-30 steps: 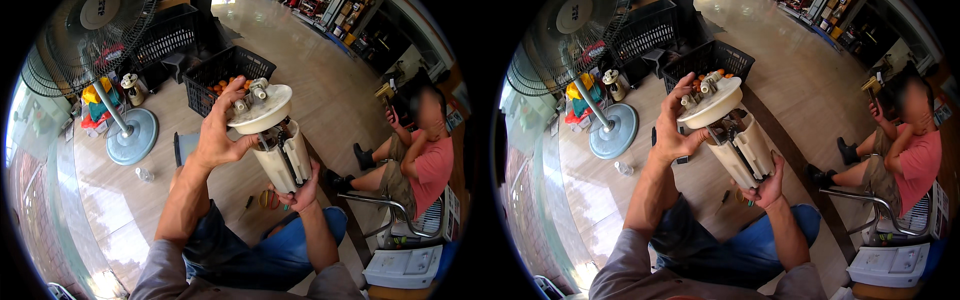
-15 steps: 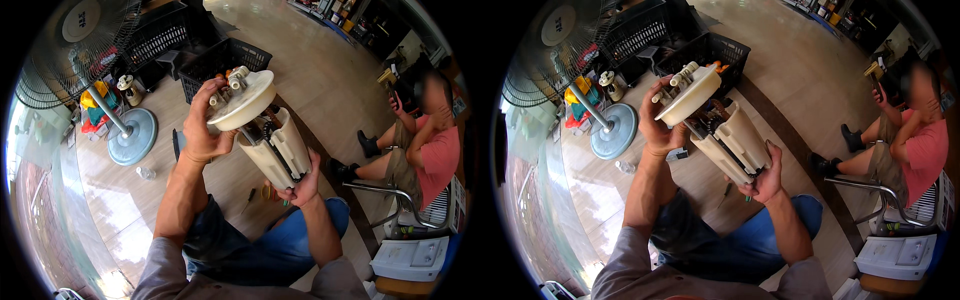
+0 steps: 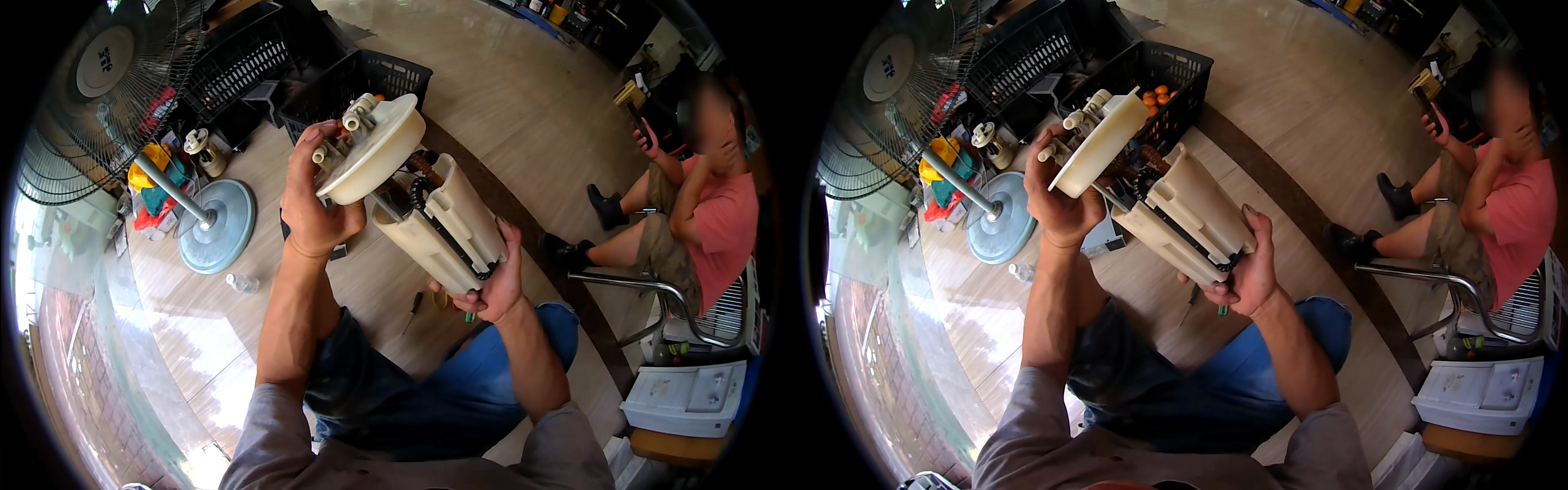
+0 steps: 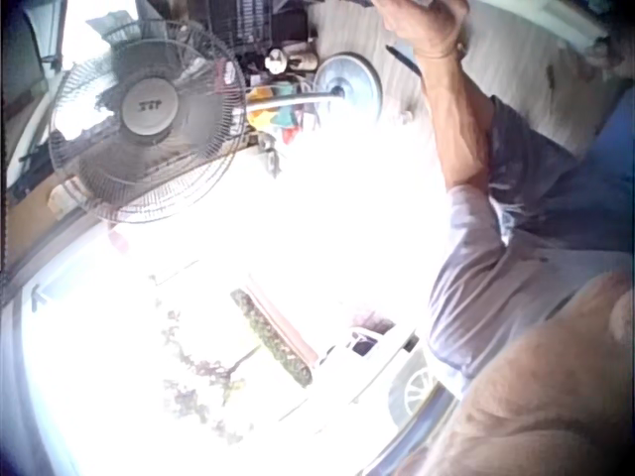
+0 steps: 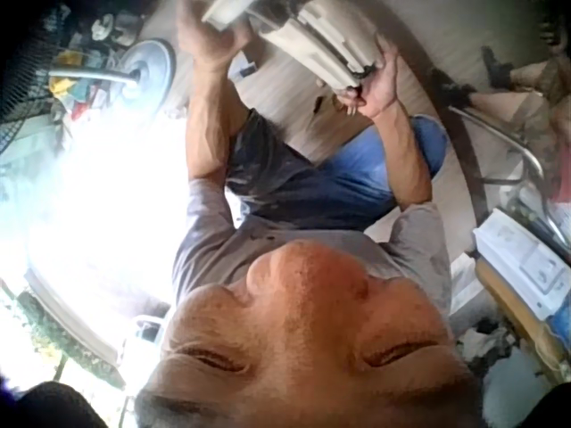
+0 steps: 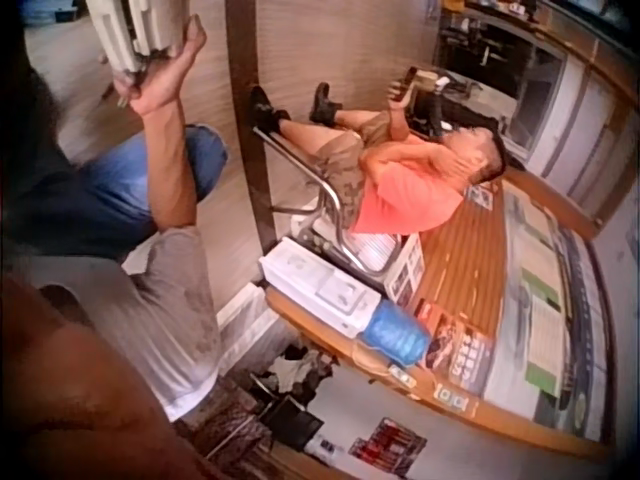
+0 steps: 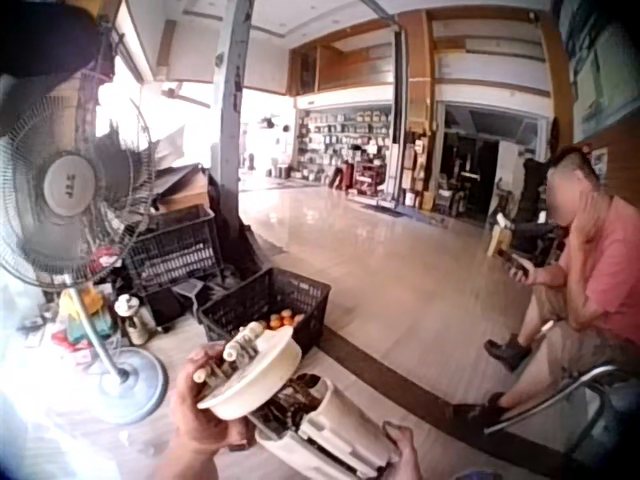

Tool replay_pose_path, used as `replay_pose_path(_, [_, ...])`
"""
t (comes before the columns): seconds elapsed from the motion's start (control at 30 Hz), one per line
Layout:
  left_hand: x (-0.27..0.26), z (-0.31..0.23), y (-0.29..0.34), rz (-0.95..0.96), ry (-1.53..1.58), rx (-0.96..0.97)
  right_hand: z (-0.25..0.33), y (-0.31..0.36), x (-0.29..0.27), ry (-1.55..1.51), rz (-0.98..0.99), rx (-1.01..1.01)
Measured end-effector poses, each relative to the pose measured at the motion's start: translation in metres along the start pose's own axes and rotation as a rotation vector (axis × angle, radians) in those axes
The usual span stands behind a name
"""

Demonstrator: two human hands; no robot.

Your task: The person manipulates a fuel pump assembly by hand, disconnecting internal components and wires and then reconnecting them.

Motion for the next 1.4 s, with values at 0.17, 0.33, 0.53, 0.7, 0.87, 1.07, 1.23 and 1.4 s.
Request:
replay_pose_path(0.17, [-0.001,-0.005,-0.007,0.101,-0.190,0.065,-0.003,-0.001,0.003,-0.007,0.061,0.022])
replay_pose_path(0.33, [-0.002,0.001,0.000,0.076,-0.142,0.072,-0.002,0.000,0.008,-0.034,0.036,0.041])
replay_pose_path(0.53, [-0.010,-0.004,-0.003,0.042,-0.204,0.115,-0.005,-0.003,0.010,-0.022,0.047,0.088])
replay_pose_path(0.7, [-0.009,-0.006,-0.008,-0.035,-0.202,0.059,-0.008,-0.003,0.002,-0.053,0.018,0.099])
replay_pose_path(0.87, [-0.010,-0.010,-0.010,-0.034,-0.214,0.085,-0.009,-0.007,-0.003,-0.012,0.021,0.109])
replay_pose_path(1.07, [-0.012,-0.006,-0.010,-0.024,-0.199,0.075,-0.015,-0.012,0.001,-0.064,0.088,0.138])
replay_pose_path(1.23, [-0.004,0.007,-0.001,0.031,-0.101,-0.035,-0.017,-0.017,0.000,-0.072,0.147,0.147])
replay_pose_path(1.4, [0.003,0.025,0.007,0.079,0.005,-0.242,-0.017,-0.020,-0.009,-0.079,0.134,0.134])
Point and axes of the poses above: each hand's wrist, its own y-axis away from the middle knuckle, its own x-axis out of the palm, z = x × y, the point moved 8 cm from there along -y, towards the middle knuckle, and after that the axes turned 10 degrees about x, right-handed, at the moved point
